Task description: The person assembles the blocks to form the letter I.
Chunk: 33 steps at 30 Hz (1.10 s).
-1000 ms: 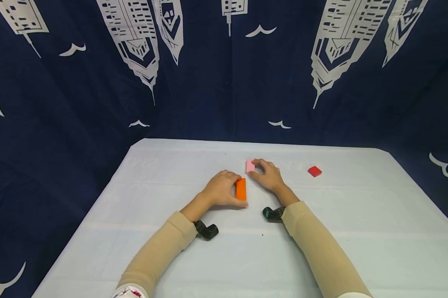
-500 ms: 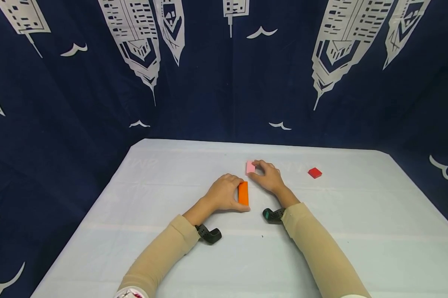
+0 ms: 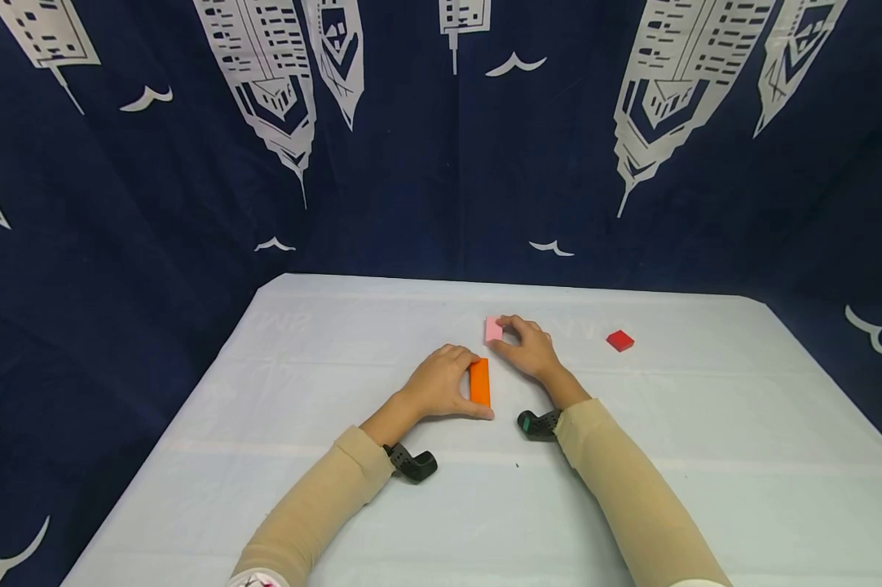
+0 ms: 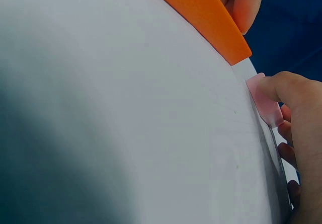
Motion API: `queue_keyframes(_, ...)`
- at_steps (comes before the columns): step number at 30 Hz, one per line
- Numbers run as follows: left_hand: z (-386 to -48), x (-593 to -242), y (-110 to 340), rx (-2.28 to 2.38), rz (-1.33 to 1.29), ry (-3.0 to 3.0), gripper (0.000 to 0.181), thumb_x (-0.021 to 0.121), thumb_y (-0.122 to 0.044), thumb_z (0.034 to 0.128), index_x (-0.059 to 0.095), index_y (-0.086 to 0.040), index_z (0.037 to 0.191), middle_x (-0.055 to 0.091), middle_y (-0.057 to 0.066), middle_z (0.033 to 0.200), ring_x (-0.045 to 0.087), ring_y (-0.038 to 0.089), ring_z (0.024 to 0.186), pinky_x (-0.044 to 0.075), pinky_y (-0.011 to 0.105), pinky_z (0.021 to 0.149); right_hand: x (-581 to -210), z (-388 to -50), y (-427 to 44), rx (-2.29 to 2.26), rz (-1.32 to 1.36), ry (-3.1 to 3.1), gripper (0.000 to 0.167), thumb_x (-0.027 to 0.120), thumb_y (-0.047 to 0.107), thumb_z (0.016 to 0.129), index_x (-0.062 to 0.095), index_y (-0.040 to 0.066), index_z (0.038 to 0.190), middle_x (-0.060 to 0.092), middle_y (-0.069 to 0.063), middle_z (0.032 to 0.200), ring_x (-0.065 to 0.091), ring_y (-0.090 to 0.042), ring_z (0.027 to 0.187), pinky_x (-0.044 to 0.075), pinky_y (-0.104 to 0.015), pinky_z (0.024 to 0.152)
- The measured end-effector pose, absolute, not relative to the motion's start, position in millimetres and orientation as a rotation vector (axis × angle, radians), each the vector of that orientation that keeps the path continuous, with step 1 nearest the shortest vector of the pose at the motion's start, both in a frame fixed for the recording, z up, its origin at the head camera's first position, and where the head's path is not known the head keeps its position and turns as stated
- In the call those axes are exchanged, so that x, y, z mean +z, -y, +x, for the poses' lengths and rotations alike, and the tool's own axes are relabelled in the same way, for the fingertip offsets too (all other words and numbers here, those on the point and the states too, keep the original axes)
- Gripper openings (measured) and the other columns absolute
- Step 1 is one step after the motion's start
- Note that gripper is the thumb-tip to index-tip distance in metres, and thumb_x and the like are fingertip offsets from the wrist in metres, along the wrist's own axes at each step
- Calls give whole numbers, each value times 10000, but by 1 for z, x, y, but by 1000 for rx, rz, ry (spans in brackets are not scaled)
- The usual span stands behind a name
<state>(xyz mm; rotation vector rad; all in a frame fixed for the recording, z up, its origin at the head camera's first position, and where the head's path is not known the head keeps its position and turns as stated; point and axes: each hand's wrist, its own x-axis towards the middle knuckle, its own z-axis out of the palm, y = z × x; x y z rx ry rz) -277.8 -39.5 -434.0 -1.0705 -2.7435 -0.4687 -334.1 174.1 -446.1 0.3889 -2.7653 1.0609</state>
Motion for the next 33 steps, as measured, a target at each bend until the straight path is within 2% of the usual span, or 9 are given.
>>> queue_keyframes(10,-277,-435,41,-501,-1082,2747,903,719,-706,697,547,-77,1322,577,45,1286,479,208,1226,330,336,1088,-445,-334,-174,1052,394,2768,474,652,348,893,580,76,1275,563,-152,1358,452,-371,1272,259,-580,1032)
queue_keyframes(20,-281,-438,48,-540,-1073,2695,590,623,-530,891,606,-66,1255,615,70,1247,516,237,1207,364,362,1066,-445,-337,-168,1086,380,2776,491,666,346,886,584,75,1287,566,-151,1351,454,-359,1264,250,-570,1062)
queue_keyframes(27,-283,-441,47,-568,-1091,2679,576,627,-514,895,604,-71,1262,612,74,1256,510,234,1213,359,355,1070,-444,-337,-173,1182,337,2760,474,733,292,851,617,61,1248,603,-172,1269,519,-350,1188,381,-511,1022)
queue_keyframes(33,-285,-446,43,-585,-1067,2669,582,635,-531,881,596,-93,1263,612,45,1244,518,216,1194,384,369,1045,-441,-337,-179,1239,290,2740,475,795,269,798,647,16,1172,628,-174,1190,542,-341,1126,414,-472,995)
